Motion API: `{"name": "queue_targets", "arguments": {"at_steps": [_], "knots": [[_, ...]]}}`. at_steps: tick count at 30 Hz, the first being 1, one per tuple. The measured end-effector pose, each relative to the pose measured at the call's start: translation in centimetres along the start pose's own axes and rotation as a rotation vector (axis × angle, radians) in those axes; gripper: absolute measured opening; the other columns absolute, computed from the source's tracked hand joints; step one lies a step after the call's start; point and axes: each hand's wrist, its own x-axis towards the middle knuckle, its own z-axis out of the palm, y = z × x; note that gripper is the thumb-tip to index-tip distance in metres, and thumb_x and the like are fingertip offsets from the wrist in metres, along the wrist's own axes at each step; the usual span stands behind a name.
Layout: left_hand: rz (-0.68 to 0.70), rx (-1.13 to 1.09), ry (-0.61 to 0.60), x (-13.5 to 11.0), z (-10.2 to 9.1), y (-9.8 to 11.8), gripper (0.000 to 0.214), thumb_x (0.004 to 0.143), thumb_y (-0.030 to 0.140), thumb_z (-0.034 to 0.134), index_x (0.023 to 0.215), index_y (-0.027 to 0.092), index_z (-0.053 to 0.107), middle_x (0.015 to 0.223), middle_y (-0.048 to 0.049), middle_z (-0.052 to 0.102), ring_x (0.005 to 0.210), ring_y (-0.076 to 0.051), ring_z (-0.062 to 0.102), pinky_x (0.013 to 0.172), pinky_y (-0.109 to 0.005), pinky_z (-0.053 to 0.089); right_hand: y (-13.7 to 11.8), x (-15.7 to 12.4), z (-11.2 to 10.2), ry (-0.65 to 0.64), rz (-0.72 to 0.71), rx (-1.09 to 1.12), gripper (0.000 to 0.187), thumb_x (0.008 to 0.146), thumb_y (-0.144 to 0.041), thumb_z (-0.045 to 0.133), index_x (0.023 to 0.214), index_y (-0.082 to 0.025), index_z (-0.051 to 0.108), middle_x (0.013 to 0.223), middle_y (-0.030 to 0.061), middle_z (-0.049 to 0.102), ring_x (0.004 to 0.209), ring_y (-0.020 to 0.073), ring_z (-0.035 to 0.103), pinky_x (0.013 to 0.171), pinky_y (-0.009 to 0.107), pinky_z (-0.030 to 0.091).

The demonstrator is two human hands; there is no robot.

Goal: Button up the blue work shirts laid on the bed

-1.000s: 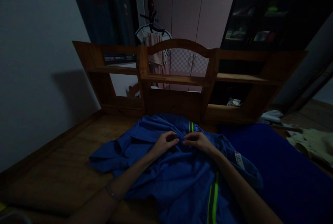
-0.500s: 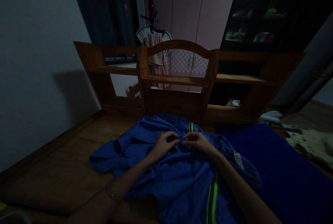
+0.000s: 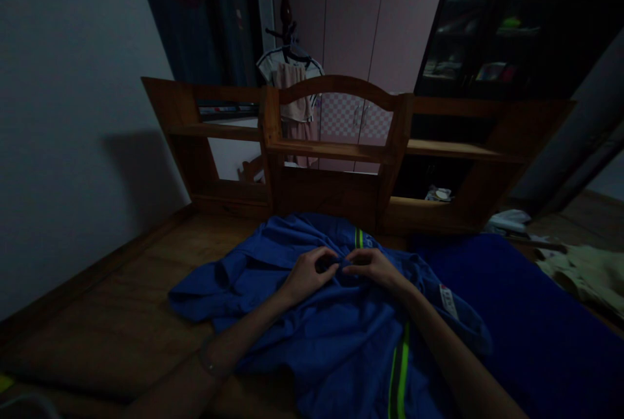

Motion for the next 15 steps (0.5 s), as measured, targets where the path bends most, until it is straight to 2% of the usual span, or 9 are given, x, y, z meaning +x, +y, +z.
{"name": "queue_targets", "arguments": {"at_steps": [5,15], "knots": [[-0.053,-0.056,-0.063,0.05,-0.01,-0.36,0.028,0.073,0.037,0.067,0.095,0.020,0.063,0.090,-0.0026,0.066,0.081,-0.018,0.060,0.071,-0.026,0.044,0.11,0.05,0.01,-0.027,-0.008,0.024,0.041,0.057,-0.043,0.077,0.085,-0.015,0.065,0.067,-0.0015,0.060,0.062,0.0114,0.053,0.057,0.023,0.036],[-0.062,-0.081,-0.029,0.17,0.31,-0.99,0.025,0.075,0.038,0.065,0.090,0.019,0.063,0.088,-0.0022,0.066,0.082,-0.018,0.060,0.074,-0.027,0.044,0.16,0.13,-0.04,-0.033,-0.016,-0.005,0.037,0.062,-0.043,0.074,0.087,-0.015,0.068,0.081,0.0026,0.066,0.075,0.0167,0.059,0.068,0.026,0.042]]}}
